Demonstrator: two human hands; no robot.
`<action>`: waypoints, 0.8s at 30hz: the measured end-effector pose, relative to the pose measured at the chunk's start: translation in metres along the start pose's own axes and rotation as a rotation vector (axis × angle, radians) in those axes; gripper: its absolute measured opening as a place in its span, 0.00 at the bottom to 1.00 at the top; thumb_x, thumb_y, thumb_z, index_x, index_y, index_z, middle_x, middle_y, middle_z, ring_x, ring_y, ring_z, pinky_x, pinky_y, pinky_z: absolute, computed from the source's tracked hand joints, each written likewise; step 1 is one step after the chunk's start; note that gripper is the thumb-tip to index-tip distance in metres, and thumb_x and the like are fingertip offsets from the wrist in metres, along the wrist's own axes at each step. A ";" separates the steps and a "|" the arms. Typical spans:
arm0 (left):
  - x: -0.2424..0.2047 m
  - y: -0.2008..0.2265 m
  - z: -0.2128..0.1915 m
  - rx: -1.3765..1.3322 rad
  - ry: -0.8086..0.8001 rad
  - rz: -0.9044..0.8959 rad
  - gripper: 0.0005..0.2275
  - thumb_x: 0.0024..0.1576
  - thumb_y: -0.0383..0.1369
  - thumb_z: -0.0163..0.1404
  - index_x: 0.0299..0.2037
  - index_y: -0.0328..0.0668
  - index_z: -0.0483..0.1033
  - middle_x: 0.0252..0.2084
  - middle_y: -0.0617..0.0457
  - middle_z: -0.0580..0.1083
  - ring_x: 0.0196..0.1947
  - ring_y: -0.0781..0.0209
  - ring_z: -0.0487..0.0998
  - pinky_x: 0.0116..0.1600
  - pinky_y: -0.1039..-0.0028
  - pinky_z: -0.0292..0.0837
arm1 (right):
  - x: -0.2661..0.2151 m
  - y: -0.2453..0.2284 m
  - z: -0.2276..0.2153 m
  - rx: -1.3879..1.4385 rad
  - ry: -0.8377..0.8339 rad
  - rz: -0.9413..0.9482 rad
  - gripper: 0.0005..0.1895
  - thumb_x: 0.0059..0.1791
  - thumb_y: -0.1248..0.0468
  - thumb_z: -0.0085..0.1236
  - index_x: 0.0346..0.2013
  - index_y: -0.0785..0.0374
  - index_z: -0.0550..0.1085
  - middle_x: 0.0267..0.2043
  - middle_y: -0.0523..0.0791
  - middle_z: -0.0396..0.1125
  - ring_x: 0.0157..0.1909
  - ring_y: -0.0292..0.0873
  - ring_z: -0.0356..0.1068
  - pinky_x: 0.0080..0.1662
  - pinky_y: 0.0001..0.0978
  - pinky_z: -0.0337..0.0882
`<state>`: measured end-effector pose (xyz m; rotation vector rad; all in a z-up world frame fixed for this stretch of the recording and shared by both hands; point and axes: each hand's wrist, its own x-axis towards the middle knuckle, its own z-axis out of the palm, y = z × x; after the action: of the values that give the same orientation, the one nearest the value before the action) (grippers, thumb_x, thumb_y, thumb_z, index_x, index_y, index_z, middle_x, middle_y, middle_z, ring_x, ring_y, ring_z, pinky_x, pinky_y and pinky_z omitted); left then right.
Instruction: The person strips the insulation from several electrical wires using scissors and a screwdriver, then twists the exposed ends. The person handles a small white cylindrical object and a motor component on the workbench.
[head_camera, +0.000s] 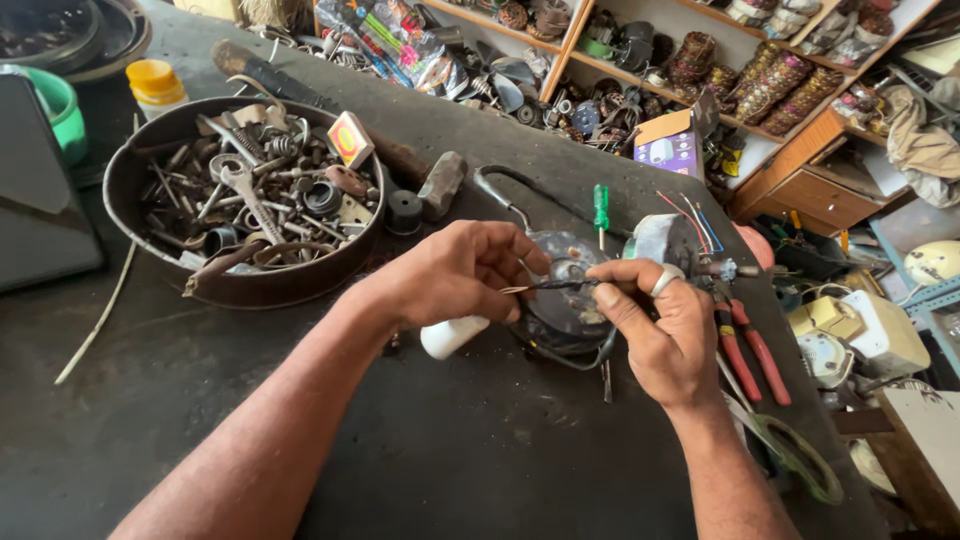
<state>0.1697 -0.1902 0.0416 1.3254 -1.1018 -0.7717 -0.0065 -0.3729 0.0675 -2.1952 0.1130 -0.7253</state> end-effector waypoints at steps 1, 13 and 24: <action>0.002 -0.001 0.001 -0.047 -0.002 0.017 0.21 0.47 0.16 0.56 0.52 0.32 0.73 0.41 0.48 0.80 0.43 0.62 0.82 0.50 0.71 0.80 | 0.000 -0.001 0.001 -0.073 0.000 -0.042 0.07 0.53 0.68 0.58 0.44 0.63 0.80 0.30 0.40 0.69 0.33 0.32 0.65 0.39 0.24 0.67; -0.001 0.005 0.004 -0.368 -0.069 -0.021 0.14 0.54 0.17 0.54 0.51 0.31 0.73 0.38 0.45 0.80 0.38 0.60 0.82 0.47 0.70 0.80 | 0.001 -0.015 0.007 -0.309 0.051 -0.491 0.09 0.48 0.67 0.68 0.43 0.62 0.78 0.38 0.44 0.71 0.41 0.40 0.73 0.43 0.31 0.72; -0.006 0.016 0.008 -0.352 -0.056 -0.055 0.11 0.58 0.21 0.52 0.51 0.34 0.73 0.38 0.46 0.81 0.34 0.64 0.83 0.44 0.72 0.81 | -0.004 0.000 0.005 -0.022 -0.049 -0.217 0.12 0.56 0.61 0.55 0.32 0.65 0.73 0.36 0.42 0.67 0.39 0.35 0.71 0.43 0.28 0.71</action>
<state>0.1579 -0.1853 0.0553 1.0443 -0.9252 -0.9978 -0.0075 -0.3682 0.0630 -2.2671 -0.1448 -0.7913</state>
